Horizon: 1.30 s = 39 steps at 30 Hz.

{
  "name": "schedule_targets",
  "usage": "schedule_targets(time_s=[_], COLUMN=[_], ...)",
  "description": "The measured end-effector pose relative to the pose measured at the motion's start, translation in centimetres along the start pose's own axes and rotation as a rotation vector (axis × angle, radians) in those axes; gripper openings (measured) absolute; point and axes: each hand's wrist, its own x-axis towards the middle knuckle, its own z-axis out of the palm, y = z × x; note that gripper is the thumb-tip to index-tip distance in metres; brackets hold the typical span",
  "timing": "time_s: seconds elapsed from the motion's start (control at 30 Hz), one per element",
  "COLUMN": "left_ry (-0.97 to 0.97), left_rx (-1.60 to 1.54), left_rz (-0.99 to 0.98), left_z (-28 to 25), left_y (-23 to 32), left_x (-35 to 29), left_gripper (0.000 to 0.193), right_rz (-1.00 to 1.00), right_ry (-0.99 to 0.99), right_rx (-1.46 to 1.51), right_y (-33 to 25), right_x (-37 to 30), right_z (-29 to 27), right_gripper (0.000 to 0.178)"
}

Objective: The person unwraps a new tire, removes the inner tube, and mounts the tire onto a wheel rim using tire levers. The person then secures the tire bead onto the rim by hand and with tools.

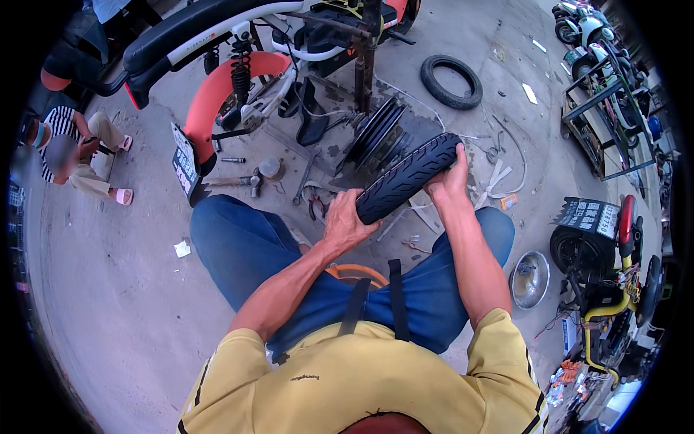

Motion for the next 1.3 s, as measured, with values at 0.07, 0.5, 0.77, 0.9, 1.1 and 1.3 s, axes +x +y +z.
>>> schedule_targets(time_s=[0.07, 0.5, 0.77, 0.9, 1.1, 1.3], left_ry=[0.045, 0.080, 0.058, 0.125, 0.086, 0.098], left_rx=[-0.128, -0.257, -0.285, -0.303, -0.330, -0.543], left_rz=[0.062, 0.181, 0.169, 0.124, -0.013, -0.166], left_z=[0.4, -0.4, -0.7, -0.4, -3.2, -6.9], left_y=[1.4, 1.3, 2.1, 2.4, 2.8, 0.8], left_x=[0.6, -1.5, -2.1, -2.0, -0.7, 0.1], left_gripper=[0.072, 0.061, 0.060, 0.064, 0.071, 0.077], right_rz=[-0.031, -1.444, -1.001, -0.970, -0.435, -0.635], right_ry=[-0.010, 0.535, 0.659, 0.551, 0.318, 0.342], right_rx=[0.066, -1.885, -1.636, -1.407, -1.285, -1.798], right_y=[-1.9, 4.2, 8.6, 8.1, 6.8, 6.0], right_x=[-0.8, -27.6, -35.7, -36.0, -39.6, -34.0], right_z=[-1.2, -5.9, -12.2, -14.1, -17.2, -12.3], right_gripper=[0.070, 0.048, 0.021, 0.027, 0.024, 0.019])
